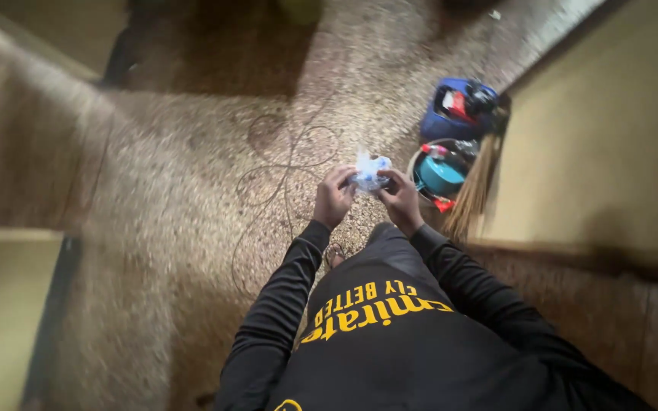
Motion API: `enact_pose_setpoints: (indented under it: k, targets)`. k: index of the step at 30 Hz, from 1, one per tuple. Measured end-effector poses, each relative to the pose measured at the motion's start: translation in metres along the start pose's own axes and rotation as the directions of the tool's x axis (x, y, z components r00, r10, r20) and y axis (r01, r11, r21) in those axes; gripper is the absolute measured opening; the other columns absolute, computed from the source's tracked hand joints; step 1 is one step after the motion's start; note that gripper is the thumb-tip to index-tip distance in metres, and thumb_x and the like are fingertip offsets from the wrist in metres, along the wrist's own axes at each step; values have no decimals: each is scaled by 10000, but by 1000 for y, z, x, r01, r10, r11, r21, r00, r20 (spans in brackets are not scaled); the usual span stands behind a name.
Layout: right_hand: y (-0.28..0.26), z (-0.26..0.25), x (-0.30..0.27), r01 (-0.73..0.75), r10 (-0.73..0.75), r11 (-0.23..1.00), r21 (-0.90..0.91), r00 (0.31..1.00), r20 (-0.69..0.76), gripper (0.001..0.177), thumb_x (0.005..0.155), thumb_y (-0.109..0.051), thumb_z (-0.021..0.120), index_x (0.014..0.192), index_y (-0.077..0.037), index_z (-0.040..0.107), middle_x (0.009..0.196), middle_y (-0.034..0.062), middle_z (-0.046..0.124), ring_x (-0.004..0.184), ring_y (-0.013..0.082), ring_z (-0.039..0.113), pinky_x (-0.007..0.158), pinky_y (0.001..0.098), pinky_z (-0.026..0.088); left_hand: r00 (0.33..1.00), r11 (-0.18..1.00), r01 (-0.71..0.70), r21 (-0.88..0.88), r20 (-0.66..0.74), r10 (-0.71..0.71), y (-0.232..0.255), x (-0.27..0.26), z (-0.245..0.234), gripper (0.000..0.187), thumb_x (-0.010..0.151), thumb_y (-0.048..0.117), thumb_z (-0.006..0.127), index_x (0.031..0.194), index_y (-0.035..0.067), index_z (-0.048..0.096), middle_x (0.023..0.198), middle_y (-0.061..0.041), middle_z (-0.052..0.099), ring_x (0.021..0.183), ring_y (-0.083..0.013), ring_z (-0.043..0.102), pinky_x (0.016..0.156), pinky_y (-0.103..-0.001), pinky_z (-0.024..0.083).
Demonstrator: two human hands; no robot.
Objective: Picking up trash from the floor and sweeping using a squeegee/broom.
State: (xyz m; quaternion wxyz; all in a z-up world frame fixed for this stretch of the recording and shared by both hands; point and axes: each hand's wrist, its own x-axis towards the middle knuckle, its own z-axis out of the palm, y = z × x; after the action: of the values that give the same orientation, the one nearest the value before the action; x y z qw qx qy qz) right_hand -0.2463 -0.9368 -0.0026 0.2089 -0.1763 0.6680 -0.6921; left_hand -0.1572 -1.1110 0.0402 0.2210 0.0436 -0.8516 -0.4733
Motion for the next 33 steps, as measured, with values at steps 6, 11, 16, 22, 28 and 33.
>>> enact_pose_setpoints:
  k: [6,11,16,22,28,33]
  targets:
    - [-2,-2,31,56,-62,997,-46,986,-152,407,840,87,628,1242,30,648,1204,61,677,1120,120,652,967,280,544,978,967,184,-176,127,-163,-23,62,10,286,867,-29,719,1148,24,716,1205,-147,668,1123,-287,685,931,-360,577]
    - [41,-31,84,-21,19,1000,-3,958,-286,366,874,54,633,1237,14,664,1122,44,693,980,100,630,856,263,530,982,992,89,-89,174,-72,-53,134,47,273,814,-8,749,1079,48,716,1135,-127,671,1050,-304,681,883,-373,562]
    - [67,-70,161,-42,51,999,29,905,-423,335,876,65,640,1207,18,677,1056,27,683,918,99,616,806,265,521,983,988,-84,132,172,60,-87,227,101,294,709,1,782,993,67,743,973,-159,619,913,-363,639,803,-431,517]
    - [71,-120,231,54,10,992,111,858,-513,332,887,78,617,1211,18,652,1172,53,606,1055,142,634,891,285,531,859,990,137,30,494,-134,-153,310,178,292,798,11,667,1082,63,713,982,-129,694,848,-291,704,788,-373,563]
    - [122,-160,276,-19,-12,999,-37,736,-677,298,868,84,666,1151,-7,690,1237,78,531,1123,202,630,946,311,547,781,979,178,-97,619,-81,-206,348,249,385,829,-28,613,1184,64,732,1052,-158,752,967,-276,752,898,-363,592]
    - [184,-178,323,-224,1,962,-153,568,-823,363,829,64,645,1176,-37,682,1167,131,594,1091,254,680,939,331,592,658,927,243,-287,751,59,-300,367,334,580,750,-54,551,1312,53,648,1302,-180,629,1215,-277,644,1051,-373,531]
